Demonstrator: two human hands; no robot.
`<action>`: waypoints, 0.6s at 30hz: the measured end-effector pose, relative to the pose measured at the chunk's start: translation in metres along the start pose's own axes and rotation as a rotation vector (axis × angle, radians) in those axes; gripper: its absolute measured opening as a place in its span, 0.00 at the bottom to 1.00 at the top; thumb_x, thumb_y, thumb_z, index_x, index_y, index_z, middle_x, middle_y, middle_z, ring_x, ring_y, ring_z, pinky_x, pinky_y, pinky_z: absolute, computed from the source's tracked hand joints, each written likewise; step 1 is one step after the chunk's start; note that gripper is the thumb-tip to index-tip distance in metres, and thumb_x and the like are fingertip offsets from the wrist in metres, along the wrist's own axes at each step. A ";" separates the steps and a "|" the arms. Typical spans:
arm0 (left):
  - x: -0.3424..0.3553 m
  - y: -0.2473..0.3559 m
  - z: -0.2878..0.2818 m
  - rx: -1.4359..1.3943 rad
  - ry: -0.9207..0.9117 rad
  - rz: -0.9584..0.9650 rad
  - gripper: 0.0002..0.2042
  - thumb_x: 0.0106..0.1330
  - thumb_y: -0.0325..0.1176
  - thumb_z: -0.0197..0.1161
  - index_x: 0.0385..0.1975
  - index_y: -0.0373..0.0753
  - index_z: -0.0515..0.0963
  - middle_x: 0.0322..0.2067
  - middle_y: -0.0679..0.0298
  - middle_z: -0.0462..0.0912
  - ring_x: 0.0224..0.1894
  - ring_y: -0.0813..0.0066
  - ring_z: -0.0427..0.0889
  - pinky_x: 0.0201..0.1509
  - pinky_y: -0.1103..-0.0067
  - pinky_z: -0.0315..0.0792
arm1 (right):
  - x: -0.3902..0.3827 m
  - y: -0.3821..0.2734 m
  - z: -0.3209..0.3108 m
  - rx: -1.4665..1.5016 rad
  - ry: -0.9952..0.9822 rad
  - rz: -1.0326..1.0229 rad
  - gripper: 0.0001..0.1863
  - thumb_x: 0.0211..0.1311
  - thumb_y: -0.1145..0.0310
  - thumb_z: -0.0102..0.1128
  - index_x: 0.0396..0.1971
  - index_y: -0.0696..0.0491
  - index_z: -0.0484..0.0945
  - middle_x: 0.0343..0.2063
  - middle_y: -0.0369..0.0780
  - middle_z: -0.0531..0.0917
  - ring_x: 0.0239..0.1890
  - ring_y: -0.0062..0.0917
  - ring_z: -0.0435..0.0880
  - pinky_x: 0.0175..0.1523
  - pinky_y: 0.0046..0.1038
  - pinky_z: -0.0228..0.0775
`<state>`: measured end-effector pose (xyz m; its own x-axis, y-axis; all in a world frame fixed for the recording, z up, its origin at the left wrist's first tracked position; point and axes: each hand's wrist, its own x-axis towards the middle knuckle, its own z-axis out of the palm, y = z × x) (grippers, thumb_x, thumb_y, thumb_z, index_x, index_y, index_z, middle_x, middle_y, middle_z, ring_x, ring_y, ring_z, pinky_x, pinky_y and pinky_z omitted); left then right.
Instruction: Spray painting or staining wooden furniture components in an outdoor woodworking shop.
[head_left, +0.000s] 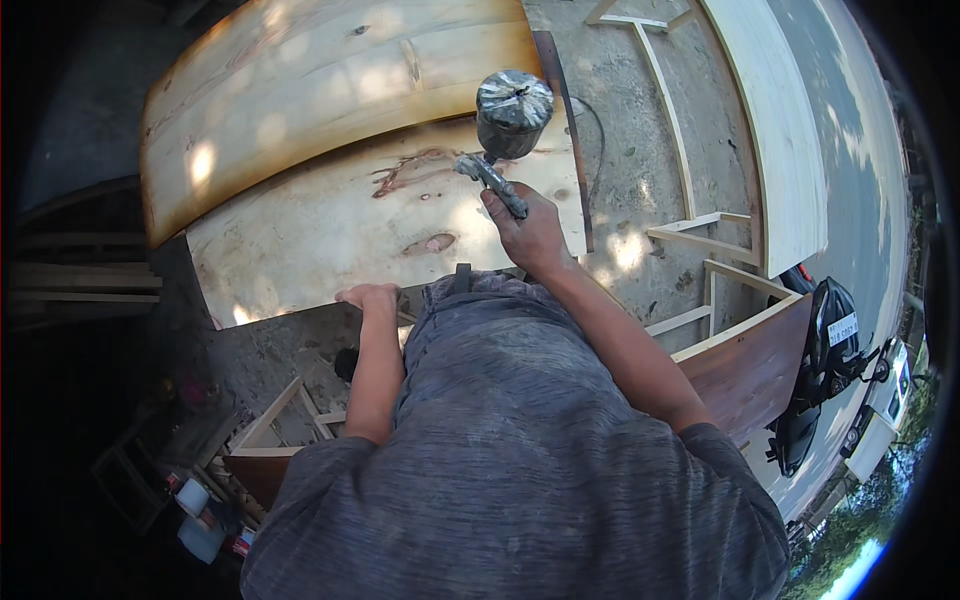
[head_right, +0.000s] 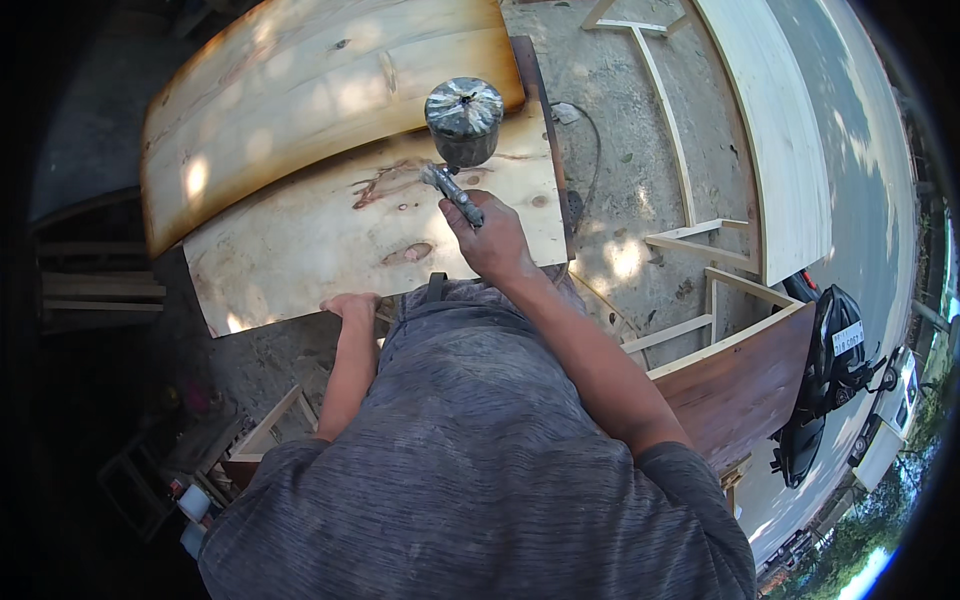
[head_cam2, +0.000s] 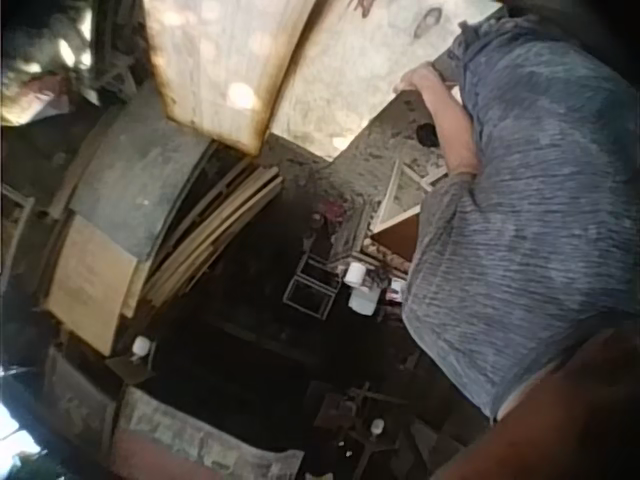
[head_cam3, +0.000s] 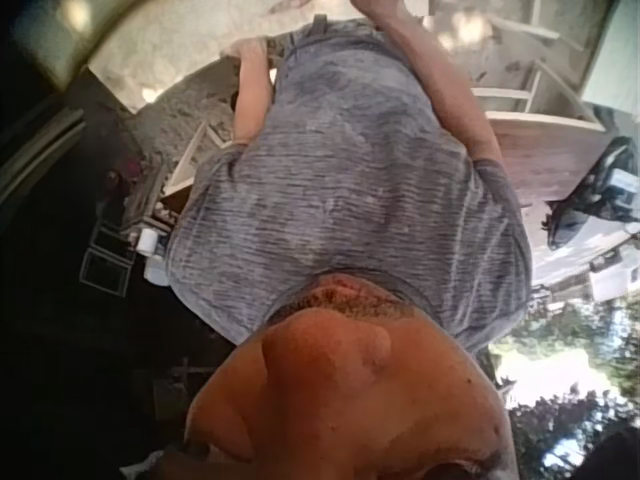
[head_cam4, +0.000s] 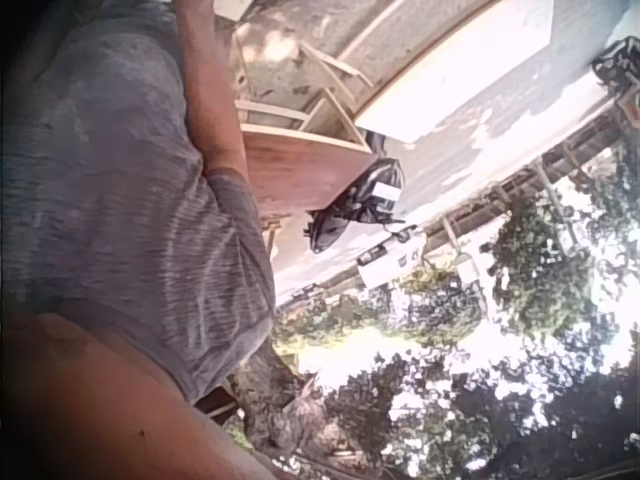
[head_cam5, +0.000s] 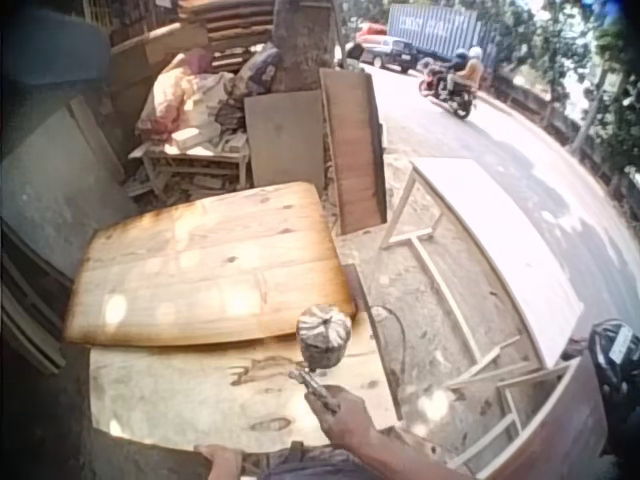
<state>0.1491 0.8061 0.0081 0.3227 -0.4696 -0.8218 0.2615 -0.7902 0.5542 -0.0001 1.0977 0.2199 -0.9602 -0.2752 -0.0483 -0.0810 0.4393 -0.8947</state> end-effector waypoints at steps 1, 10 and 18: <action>0.003 0.006 0.007 0.002 0.006 0.004 0.41 0.68 0.69 0.40 0.67 0.40 0.67 0.71 0.59 0.64 0.73 0.63 0.60 0.76 0.59 0.48 | 0.002 -0.008 0.006 0.065 -0.081 0.026 0.25 0.71 0.48 0.59 0.39 0.60 0.82 0.27 0.53 0.84 0.34 0.51 0.83 0.40 0.44 0.73; 0.008 -0.002 0.007 0.019 0.039 0.009 0.42 0.66 0.70 0.42 0.62 0.35 0.72 0.66 0.55 0.69 0.68 0.60 0.65 0.73 0.61 0.54 | 0.009 -0.016 0.017 0.039 -0.149 0.018 0.24 0.70 0.48 0.59 0.37 0.59 0.81 0.27 0.54 0.83 0.34 0.53 0.83 0.40 0.45 0.73; 0.021 -0.003 0.001 0.057 0.049 -0.023 0.43 0.64 0.71 0.43 0.57 0.31 0.75 0.63 0.52 0.74 0.64 0.58 0.70 0.71 0.63 0.60 | -0.009 0.028 -0.065 -0.145 0.198 0.150 0.26 0.70 0.46 0.60 0.34 0.59 0.81 0.21 0.51 0.79 0.27 0.48 0.80 0.34 0.42 0.69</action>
<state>0.1540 0.7985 -0.0111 0.3622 -0.4326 -0.8256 0.2171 -0.8223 0.5260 -0.0108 1.1681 0.2246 -0.9967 -0.0318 -0.0748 0.0422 0.5840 -0.8107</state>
